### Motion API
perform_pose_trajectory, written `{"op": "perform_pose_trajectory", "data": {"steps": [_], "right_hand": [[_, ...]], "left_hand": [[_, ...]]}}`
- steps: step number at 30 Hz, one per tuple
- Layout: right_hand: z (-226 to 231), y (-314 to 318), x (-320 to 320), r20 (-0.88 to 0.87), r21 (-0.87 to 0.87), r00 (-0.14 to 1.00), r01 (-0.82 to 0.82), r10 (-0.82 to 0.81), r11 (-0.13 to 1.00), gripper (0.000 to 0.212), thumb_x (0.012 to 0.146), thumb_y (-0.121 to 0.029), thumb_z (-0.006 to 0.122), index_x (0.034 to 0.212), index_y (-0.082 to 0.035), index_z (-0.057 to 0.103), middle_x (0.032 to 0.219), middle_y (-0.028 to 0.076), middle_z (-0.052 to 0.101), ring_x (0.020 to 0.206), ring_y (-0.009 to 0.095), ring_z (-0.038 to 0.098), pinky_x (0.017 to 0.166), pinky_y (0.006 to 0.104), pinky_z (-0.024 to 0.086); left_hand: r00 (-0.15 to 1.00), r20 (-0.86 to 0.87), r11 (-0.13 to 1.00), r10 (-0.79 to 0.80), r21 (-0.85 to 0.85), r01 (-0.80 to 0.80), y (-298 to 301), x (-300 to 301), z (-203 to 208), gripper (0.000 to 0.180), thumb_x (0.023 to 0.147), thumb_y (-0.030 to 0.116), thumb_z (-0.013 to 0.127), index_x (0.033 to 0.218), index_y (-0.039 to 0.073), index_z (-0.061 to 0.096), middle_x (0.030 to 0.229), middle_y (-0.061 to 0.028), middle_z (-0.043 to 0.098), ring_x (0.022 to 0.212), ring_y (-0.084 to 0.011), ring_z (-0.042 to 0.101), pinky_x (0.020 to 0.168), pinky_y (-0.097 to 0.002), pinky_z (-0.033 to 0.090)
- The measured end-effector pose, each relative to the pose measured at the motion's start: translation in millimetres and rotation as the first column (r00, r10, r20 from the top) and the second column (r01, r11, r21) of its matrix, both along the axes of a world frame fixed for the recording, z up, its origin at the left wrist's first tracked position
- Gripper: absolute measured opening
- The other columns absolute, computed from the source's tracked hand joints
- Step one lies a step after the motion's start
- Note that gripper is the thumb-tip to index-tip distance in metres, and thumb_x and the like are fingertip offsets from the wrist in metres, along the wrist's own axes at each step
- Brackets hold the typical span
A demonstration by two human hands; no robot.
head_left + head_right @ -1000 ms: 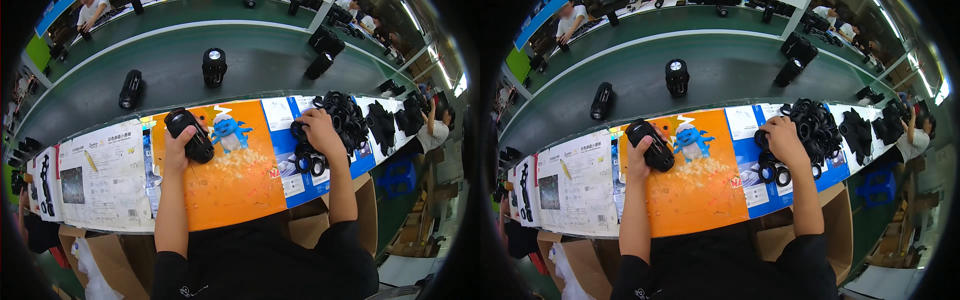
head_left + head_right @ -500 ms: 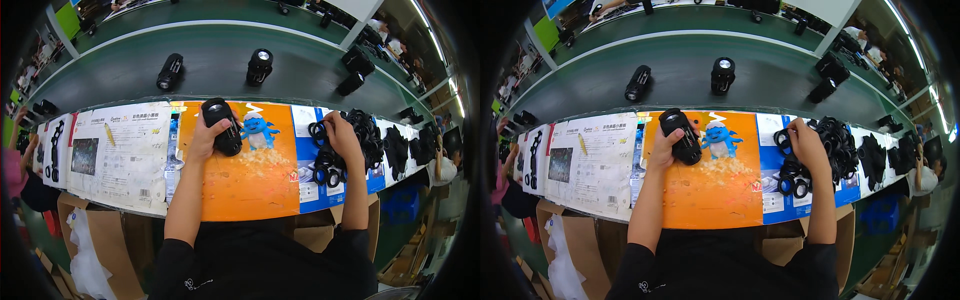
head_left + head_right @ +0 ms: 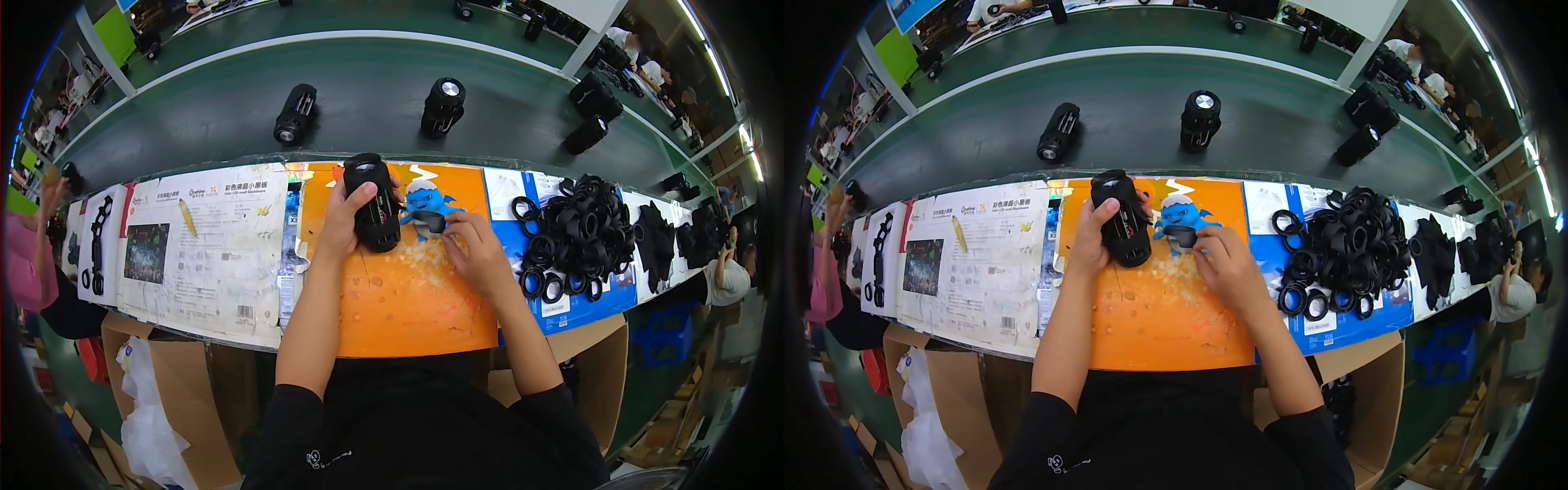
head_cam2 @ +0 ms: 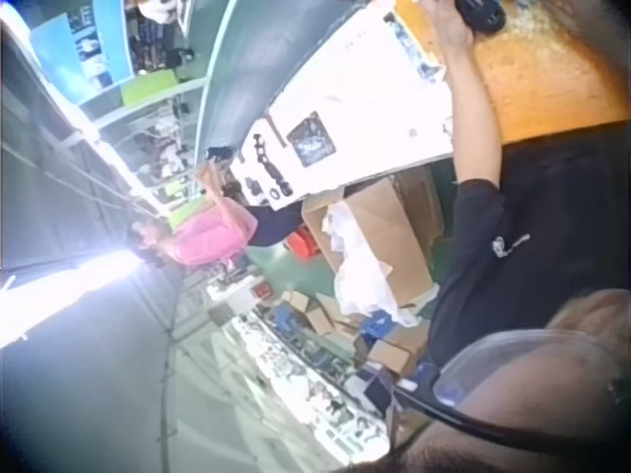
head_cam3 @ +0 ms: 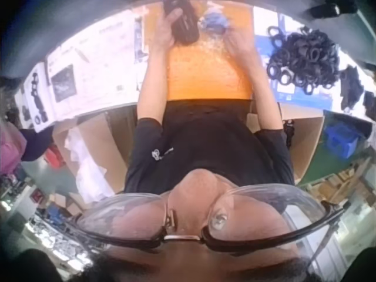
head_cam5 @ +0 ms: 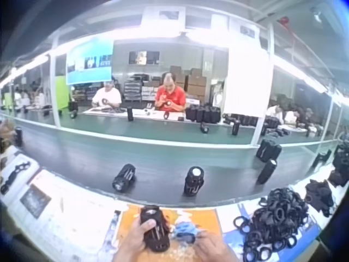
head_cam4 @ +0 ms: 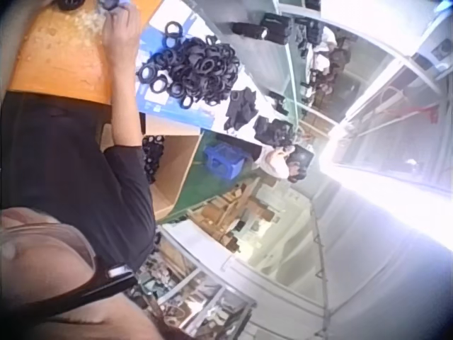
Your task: Fitting rubber rings onto black cylindrical electronic device housings on an assembly line.
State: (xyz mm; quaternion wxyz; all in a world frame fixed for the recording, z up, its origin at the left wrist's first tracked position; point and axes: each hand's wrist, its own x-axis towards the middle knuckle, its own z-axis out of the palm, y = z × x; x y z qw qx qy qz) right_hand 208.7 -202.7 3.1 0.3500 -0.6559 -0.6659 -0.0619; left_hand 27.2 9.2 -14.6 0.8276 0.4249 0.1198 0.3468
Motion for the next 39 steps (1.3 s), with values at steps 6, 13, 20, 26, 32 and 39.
{"op": "perform_pose_trajectory", "data": {"steps": [6, 13, 20, 26, 32, 39], "right_hand": [[14, 7, 5, -0.050, -0.309, 0.991, -0.132, 0.123, 0.942, 0.037, 0.095, -0.017, 0.086, 0.129, -0.008, 0.073, 0.137, 0.014, 0.069, 0.130, 0.037, 0.065, 0.113, 0.0465, 0.052], [2, 36, -22, 0.028, -0.235, 0.999, -0.032, 0.039, 0.971, 0.032, 0.096, -0.018, 0.084, 0.126, -0.009, 0.077, 0.145, 0.013, 0.066, 0.133, 0.039, 0.061, 0.116, 0.0493, 0.048], [-1, 54, 17, -0.133, -0.265, 0.983, -0.160, 0.129, 0.951, 0.018, 0.100, -0.017, 0.080, 0.113, -0.003, 0.080, 0.143, 0.013, 0.072, 0.129, 0.036, 0.067, 0.114, 0.0471, 0.051], [58, 90, 37, -0.468, -0.379, 0.884, -0.196, -0.004, 0.905, 0.023, 0.106, -0.017, 0.074, 0.123, -0.002, 0.079, 0.133, 0.016, 0.079, 0.115, 0.032, 0.078, 0.104, 0.0406, 0.059], [31, 60, 40, -0.213, -0.310, 0.940, -0.325, 0.268, 0.894, 0.025, 0.103, -0.020, 0.077, 0.124, -0.006, 0.081, 0.141, 0.016, 0.076, 0.120, 0.036, 0.075, 0.103, 0.0443, 0.059], [28, 23, 60, -0.276, -0.404, 0.940, 0.078, -0.203, 0.911, 0.022, 0.106, -0.014, 0.075, 0.123, -0.001, 0.079, 0.135, 0.015, 0.077, 0.118, 0.030, 0.075, 0.102, 0.0375, 0.059]], "left_hand": [[1.000, -0.017, 1.000, -0.004, 0.013, 0.004, 1, -4, -4, 0.065, 0.097, 0.038, 0.081, 0.144, 0.000, 0.057, 0.118, -0.0186, 0.075, 0.104, -0.0280, 0.078, 0.095, -0.0407, 0.065], [0.999, -0.036, 0.999, 0.017, 0.042, -0.015, 1, -1, -8, 0.064, 0.099, 0.041, 0.083, 0.143, 0.000, 0.059, 0.118, -0.0167, 0.076, 0.101, -0.0266, 0.078, 0.093, -0.0404, 0.066], [0.999, -0.048, 0.991, 0.002, 0.132, 0.005, -2, 0, -3, 0.065, 0.098, 0.037, 0.086, 0.145, 0.003, 0.055, 0.119, -0.0142, 0.075, 0.100, -0.0240, 0.077, 0.088, -0.0369, 0.066], [0.983, -0.165, 0.951, 0.074, 0.309, -0.020, -10, -1, -6, 0.065, 0.096, 0.036, 0.088, 0.144, 0.003, 0.060, 0.122, -0.0097, 0.074, 0.103, -0.0183, 0.075, 0.090, -0.0326, 0.064], [0.976, -0.169, 0.967, 0.140, 0.233, -0.099, -4, 1, -11, 0.068, 0.097, 0.041, 0.085, 0.144, 0.002, 0.056, 0.117, -0.0139, 0.075, 0.097, -0.0261, 0.080, 0.088, -0.0387, 0.067], [0.966, -0.190, 0.954, 0.173, 0.275, -0.117, -2, 6, -13, 0.067, 0.097, 0.041, 0.086, 0.144, 0.004, 0.056, 0.118, -0.0150, 0.075, 0.098, -0.0274, 0.080, 0.088, -0.0402, 0.068]]}}
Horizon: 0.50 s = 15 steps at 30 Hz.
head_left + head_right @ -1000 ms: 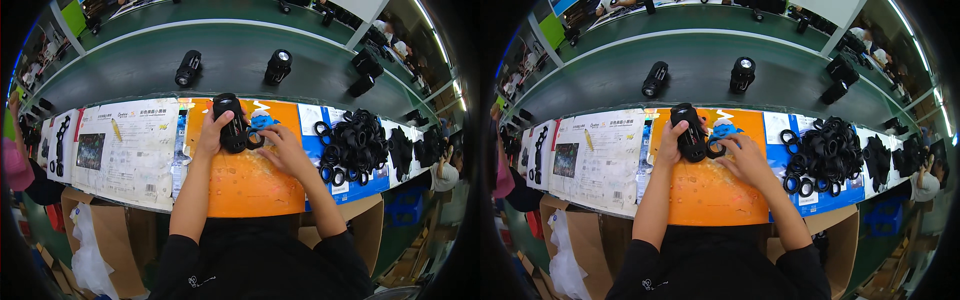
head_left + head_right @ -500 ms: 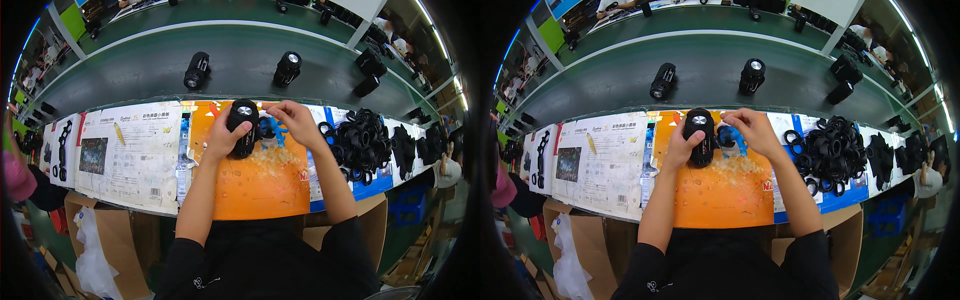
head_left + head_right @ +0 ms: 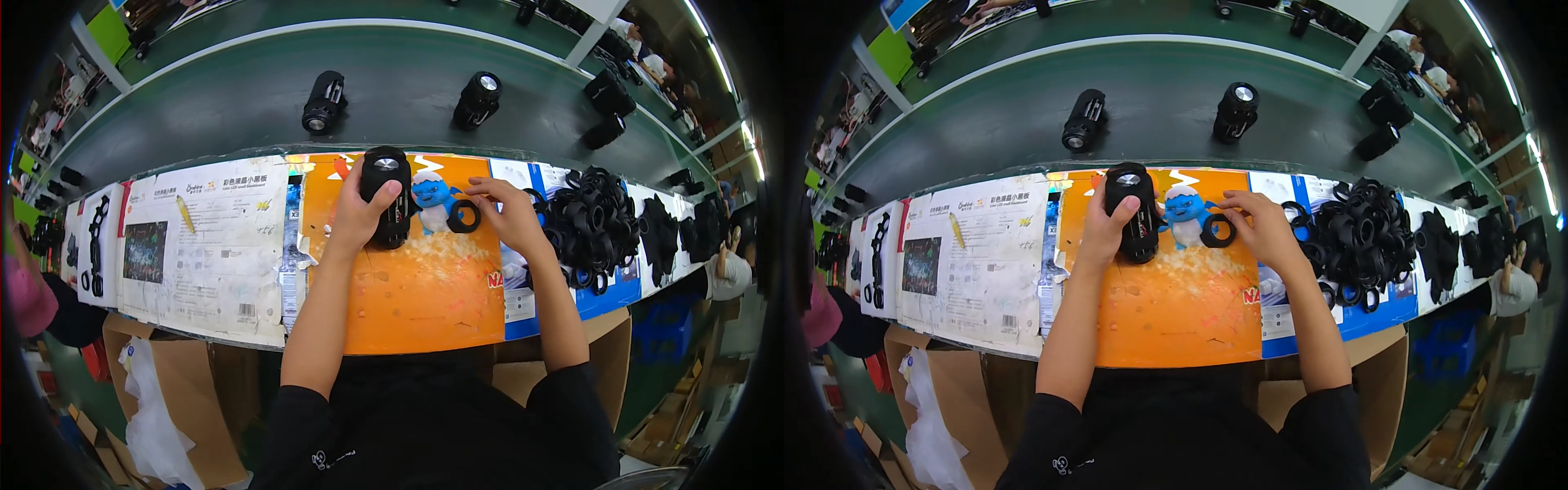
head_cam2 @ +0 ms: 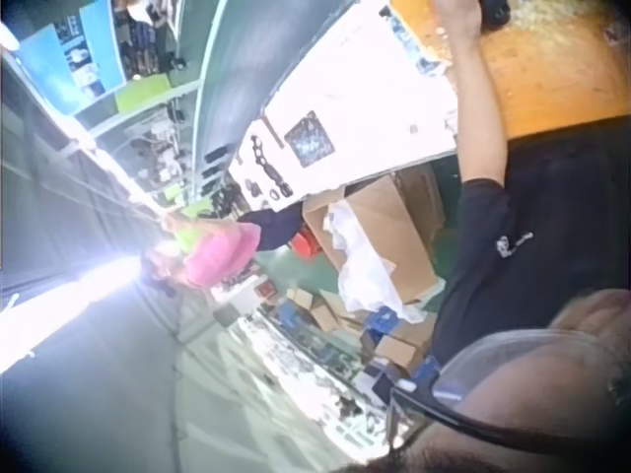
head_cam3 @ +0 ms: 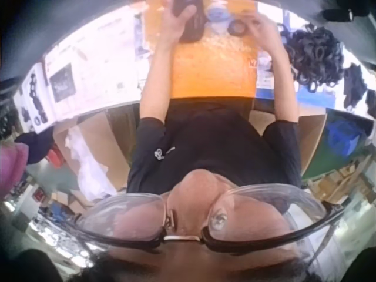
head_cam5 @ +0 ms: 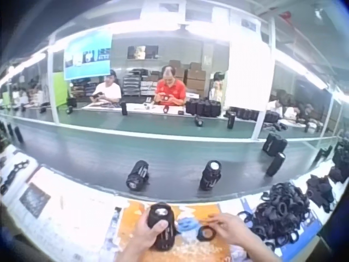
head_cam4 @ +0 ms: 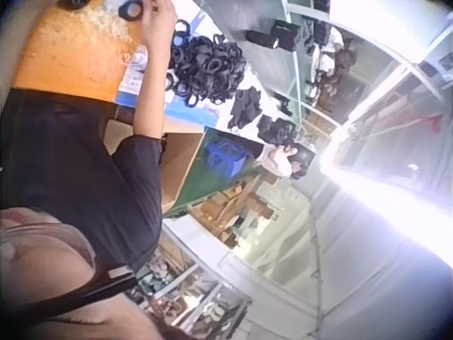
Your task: Fitting rubber rings onto black cylindrical electronic device housings on an assembly line.
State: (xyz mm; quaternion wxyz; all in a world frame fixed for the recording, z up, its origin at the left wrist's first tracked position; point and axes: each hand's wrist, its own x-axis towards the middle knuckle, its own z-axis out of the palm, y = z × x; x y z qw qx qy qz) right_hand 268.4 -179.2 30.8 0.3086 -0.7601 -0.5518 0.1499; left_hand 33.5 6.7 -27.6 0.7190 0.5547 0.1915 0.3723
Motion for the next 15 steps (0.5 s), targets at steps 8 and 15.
{"op": "perform_pose_trajectory", "data": {"steps": [8, 15], "right_hand": [[-16, -26, -22, 0.139, -0.024, 0.986, -0.091, 0.094, 0.996, 0.022, 0.102, -0.022, 0.081, 0.110, -0.002, 0.080, 0.132, 0.016, 0.073, 0.127, 0.035, 0.067, 0.112, 0.0437, 0.055], [-1, -19, -52, 0.218, -0.037, 0.969, -0.114, 0.119, 0.993, 0.018, 0.100, -0.017, 0.081, 0.110, -0.002, 0.082, 0.138, 0.017, 0.072, 0.130, 0.037, 0.067, 0.111, 0.0431, 0.056]], "left_hand": [[0.994, 0.042, 0.993, -0.102, -0.052, 0.104, -8, -3, 15, 0.068, 0.098, 0.039, 0.086, 0.146, 0.004, 0.054, 0.121, -0.0173, 0.076, 0.103, -0.0287, 0.080, 0.092, -0.0422, 0.067], [0.997, 0.014, 0.997, -0.074, 0.016, 0.074, -3, -3, -3, 0.070, 0.099, 0.038, 0.085, 0.149, 0.004, 0.050, 0.118, -0.0179, 0.076, 0.102, -0.0286, 0.079, 0.094, -0.0430, 0.067]]}}
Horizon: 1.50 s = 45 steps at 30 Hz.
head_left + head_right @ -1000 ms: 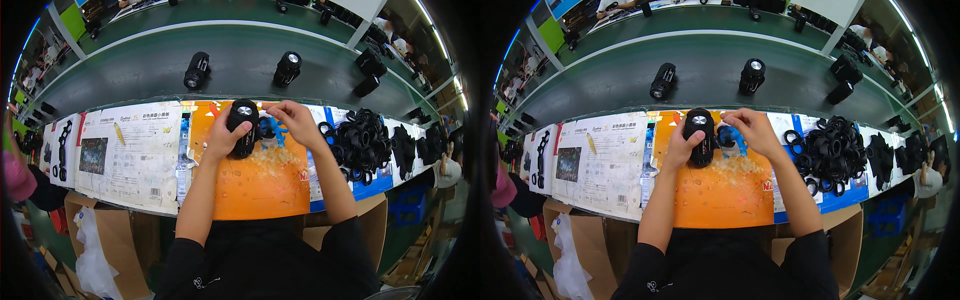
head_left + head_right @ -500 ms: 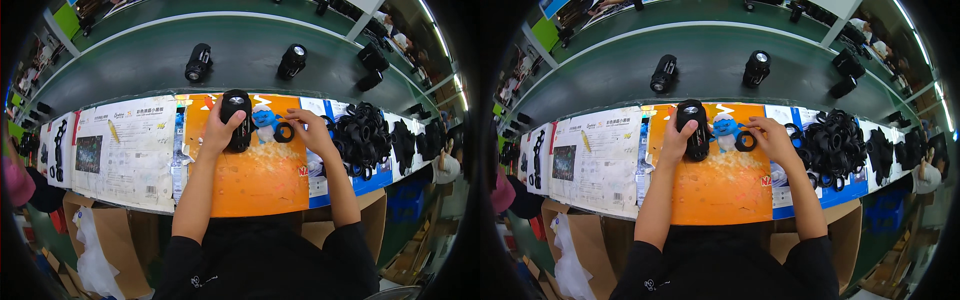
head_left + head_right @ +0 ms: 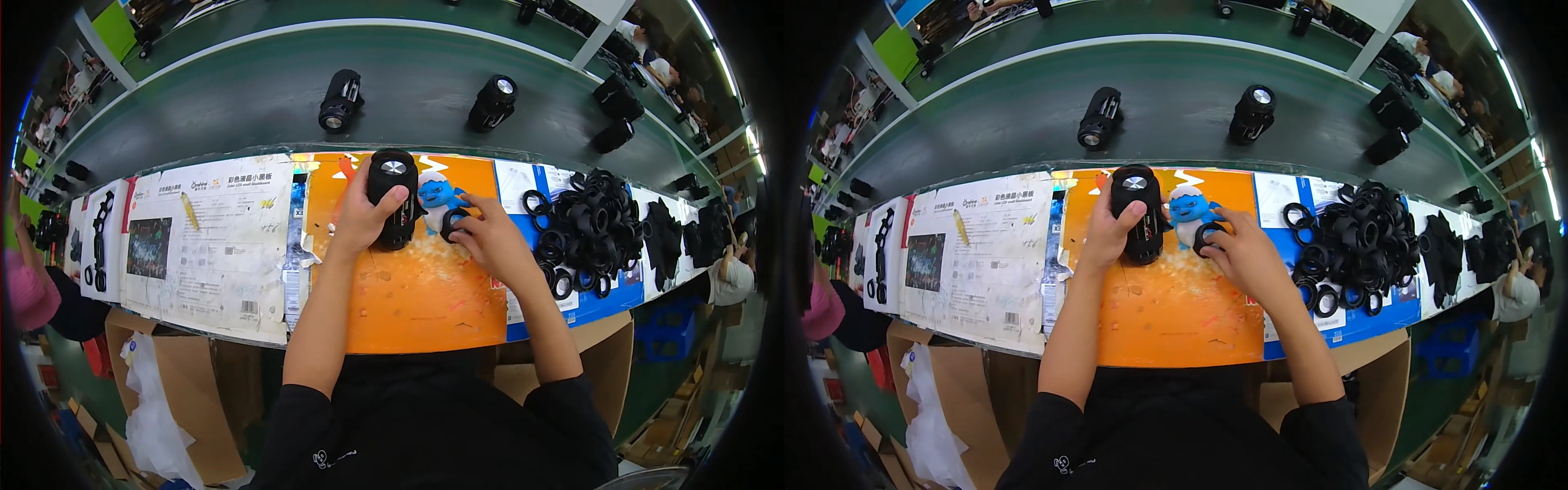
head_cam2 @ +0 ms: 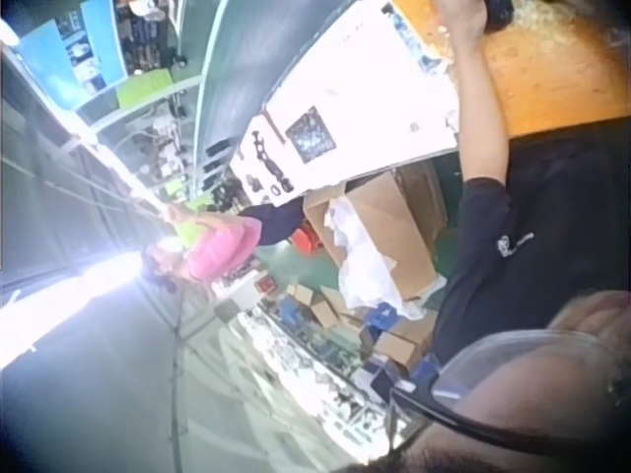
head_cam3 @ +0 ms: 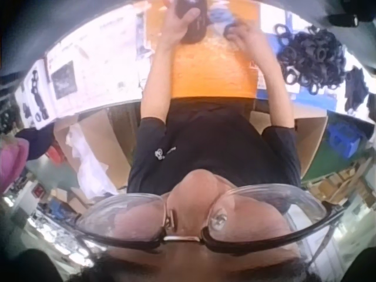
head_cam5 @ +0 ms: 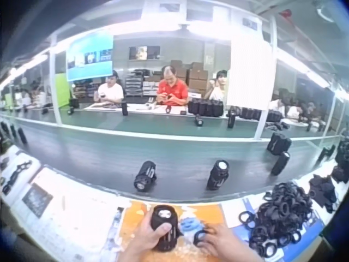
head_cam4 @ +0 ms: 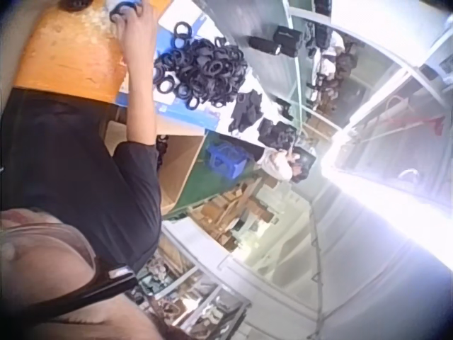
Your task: Fitting rubber rings onto black cylindrical electronic device housings on an assembly line.
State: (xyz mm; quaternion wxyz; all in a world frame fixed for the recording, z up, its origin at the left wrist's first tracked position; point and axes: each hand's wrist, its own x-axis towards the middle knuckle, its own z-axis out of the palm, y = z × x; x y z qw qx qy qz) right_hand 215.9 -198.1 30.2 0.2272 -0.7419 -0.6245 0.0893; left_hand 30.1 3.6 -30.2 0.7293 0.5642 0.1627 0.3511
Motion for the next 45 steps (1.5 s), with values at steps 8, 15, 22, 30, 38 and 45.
{"op": "perform_pose_trajectory", "data": {"steps": [8, 15, 22, 30, 38, 45], "right_hand": [[11, 13, 25, -0.540, -0.008, 0.840, 0.058, -0.053, 0.998, 0.019, 0.110, -0.013, 0.072, 0.120, 0.003, 0.073, 0.155, 0.016, 0.068, 0.130, 0.025, 0.070, 0.113, 0.0389, 0.056], [79, 76, 39, -0.756, 0.041, 0.622, -0.270, 0.207, 0.962, 0.018, 0.112, -0.012, 0.070, 0.122, 0.003, 0.074, 0.153, 0.017, 0.069, 0.124, 0.017, 0.069, 0.111, 0.0362, 0.056], [111, 84, 32, -0.571, -0.105, 0.781, -0.375, 0.252, 0.921, 0.014, 0.106, -0.007, 0.074, 0.114, 0.003, 0.077, 0.146, 0.017, 0.075, 0.123, 0.020, 0.072, 0.111, 0.0379, 0.057], [115, 87, 25, -0.238, -0.014, 0.846, -0.493, 0.476, 0.870, 0.016, 0.096, -0.005, 0.080, 0.110, 0.000, 0.081, 0.145, 0.015, 0.076, 0.129, 0.037, 0.073, 0.111, 0.0452, 0.059], [118, 89, 18, -0.263, -0.050, 0.856, -0.472, 0.444, 0.880, 0.035, 0.091, -0.003, 0.082, 0.126, -0.005, 0.079, 0.151, 0.013, 0.073, 0.133, 0.039, 0.070, 0.112, 0.0483, 0.059], [110, 90, 19, -0.204, 0.051, 0.831, -0.519, 0.518, 0.853, 0.060, 0.089, 0.005, 0.079, 0.146, -0.015, 0.076, 0.153, 0.013, 0.070, 0.137, 0.041, 0.066, 0.114, 0.0486, 0.057]], "left_hand": [[0.998, -0.025, 0.998, -0.050, -0.033, 0.049, -3, -4, 13, 0.070, 0.093, 0.037, 0.091, 0.145, 0.005, 0.057, 0.126, -0.0084, 0.071, 0.111, -0.0171, 0.071, 0.096, -0.0325, 0.060], [0.980, -0.181, 0.987, -0.084, 0.118, 0.106, -15, -7, 29, 0.082, 0.084, 0.036, 0.098, 0.148, 0.003, 0.058, 0.127, -0.0100, 0.070, 0.113, -0.0192, 0.070, 0.098, -0.0326, 0.059], [0.960, -0.265, 0.984, -0.091, 0.126, 0.128, -18, -9, 37, 0.091, 0.080, 0.044, 0.099, 0.150, 0.003, 0.057, 0.129, -0.0139, 0.070, 0.114, -0.0228, 0.071, 0.098, -0.0341, 0.058], [0.973, -0.212, 0.983, -0.095, 0.133, 0.125, -12, -6, 24, 0.094, 0.080, 0.052, 0.098, 0.150, 0.004, 0.057, 0.128, -0.0133, 0.070, 0.114, -0.0236, 0.070, 0.100, -0.0353, 0.057], [0.983, -0.165, 0.987, -0.077, 0.127, 0.099, -13, -3, 19, 0.084, 0.083, 0.049, 0.094, 0.145, 0.004, 0.059, 0.124, -0.0106, 0.070, 0.111, -0.0221, 0.070, 0.098, -0.0344, 0.058], [0.990, -0.130, 0.990, -0.051, 0.123, 0.067, -12, -1, 20, 0.080, 0.084, 0.043, 0.092, 0.145, 0.005, 0.058, 0.123, -0.0095, 0.070, 0.109, -0.0208, 0.070, 0.096, -0.0340, 0.058]]}}
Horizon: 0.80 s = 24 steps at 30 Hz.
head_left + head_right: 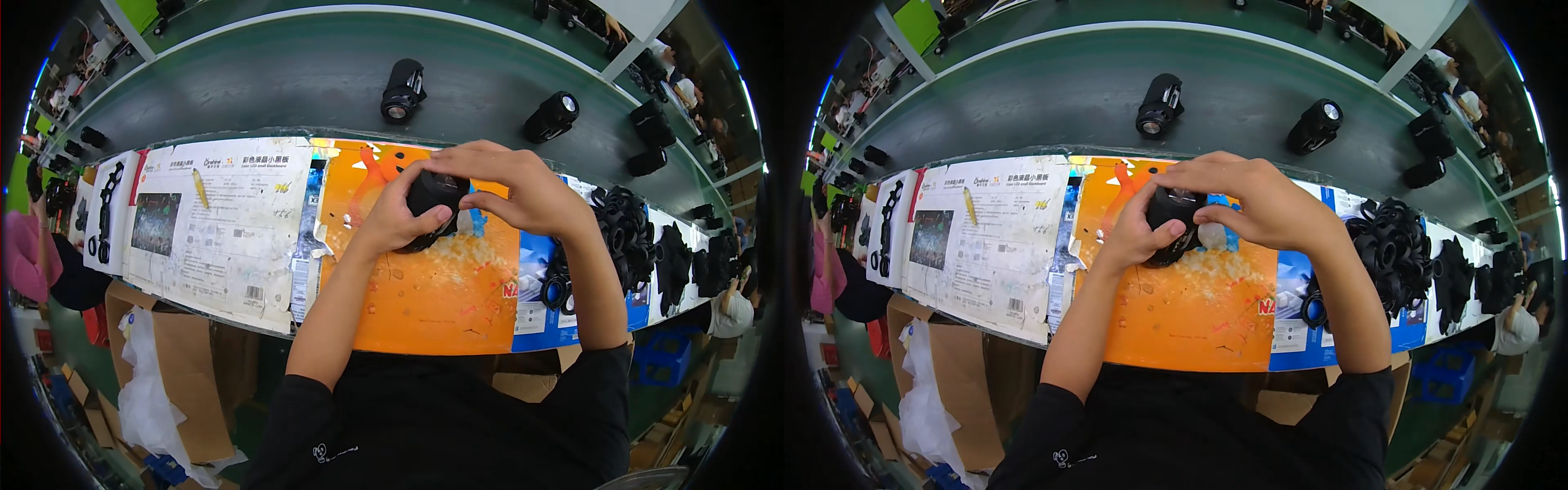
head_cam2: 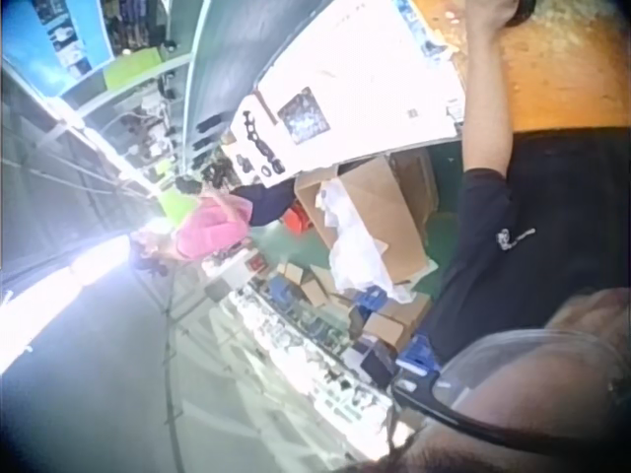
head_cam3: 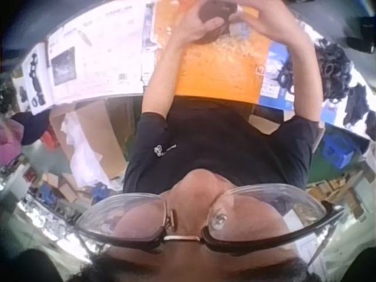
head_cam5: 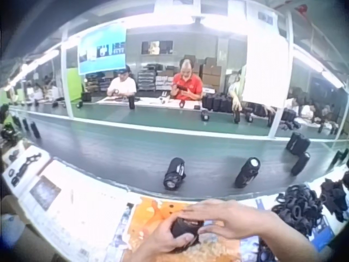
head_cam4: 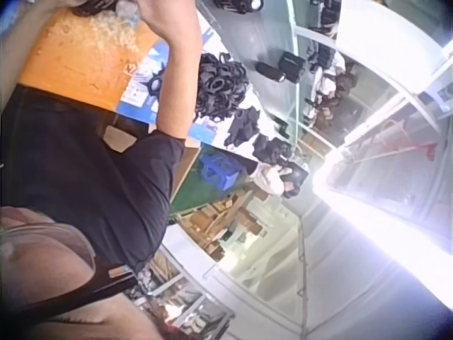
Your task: Fitting rubber rings onto black cylindrical electronic device housings on an assembly line.
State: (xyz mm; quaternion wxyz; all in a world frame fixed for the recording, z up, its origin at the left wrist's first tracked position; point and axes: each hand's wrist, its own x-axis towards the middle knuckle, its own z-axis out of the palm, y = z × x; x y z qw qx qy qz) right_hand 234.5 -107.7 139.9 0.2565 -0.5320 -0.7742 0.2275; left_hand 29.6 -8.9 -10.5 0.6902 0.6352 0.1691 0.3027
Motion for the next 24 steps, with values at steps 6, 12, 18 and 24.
{"op": "perform_pose_trajectory", "data": {"steps": [6, 12, 18, 24], "right_hand": [[-13, -7, -1, 0.109, 0.085, 0.993, -0.049, 0.040, 0.995, 0.067, 0.086, 0.011, 0.076, 0.145, -0.021, 0.078, 0.155, 0.012, 0.069, 0.138, 0.041, 0.064, 0.116, 0.0465, 0.055], [-20, -16, -4, 0.059, 0.118, 0.998, -0.007, 0.000, 0.993, 0.062, 0.085, 0.009, 0.077, 0.141, -0.020, 0.080, 0.157, 0.012, 0.067, 0.142, 0.040, 0.062, 0.115, 0.0463, 0.055], [-13, 18, -14, -0.285, -0.035, 0.928, 0.243, -0.242, 0.970, 0.037, 0.115, -0.029, 0.062, 0.130, -0.002, 0.081, 0.118, 0.022, 0.083, 0.109, 0.038, 0.079, 0.104, 0.0413, 0.058], [-65, 55, -26, 0.019, -0.314, 0.932, 0.351, -0.363, 0.883, 0.057, 0.113, -0.047, 0.054, 0.116, 0.004, 0.081, 0.116, 0.028, 0.080, 0.104, 0.045, 0.076, 0.097, 0.0440, 0.058]], "left_hand": [[1.000, 0.006, 0.999, 0.002, 0.042, -0.003, 0, -2, 0, 0.081, 0.082, 0.041, 0.092, 0.146, 0.004, 0.057, 0.125, -0.0101, 0.071, 0.111, -0.0203, 0.070, 0.096, -0.0344, 0.058], [0.999, -0.017, 1.000, -0.028, -0.009, 0.028, -4, 3, 11, 0.077, 0.083, 0.038, 0.096, 0.143, 0.003, 0.062, 0.122, -0.0084, 0.074, 0.110, -0.0184, 0.071, 0.097, -0.0353, 0.058], [0.999, -0.039, 1.000, -0.002, 0.002, 0.002, -9, 1, 11, 0.063, 0.081, 0.030, 0.099, 0.130, 0.002, 0.069, 0.113, -0.0065, 0.077, 0.104, -0.0165, 0.072, 0.095, -0.0337, 0.058], [0.996, -0.081, 0.989, 0.033, 0.148, -0.021, -18, 15, 17, 0.072, 0.077, 0.033, 0.101, 0.132, 0.001, 0.067, 0.110, -0.0089, 0.077, 0.101, -0.0207, 0.075, 0.093, -0.0352, 0.060]]}}
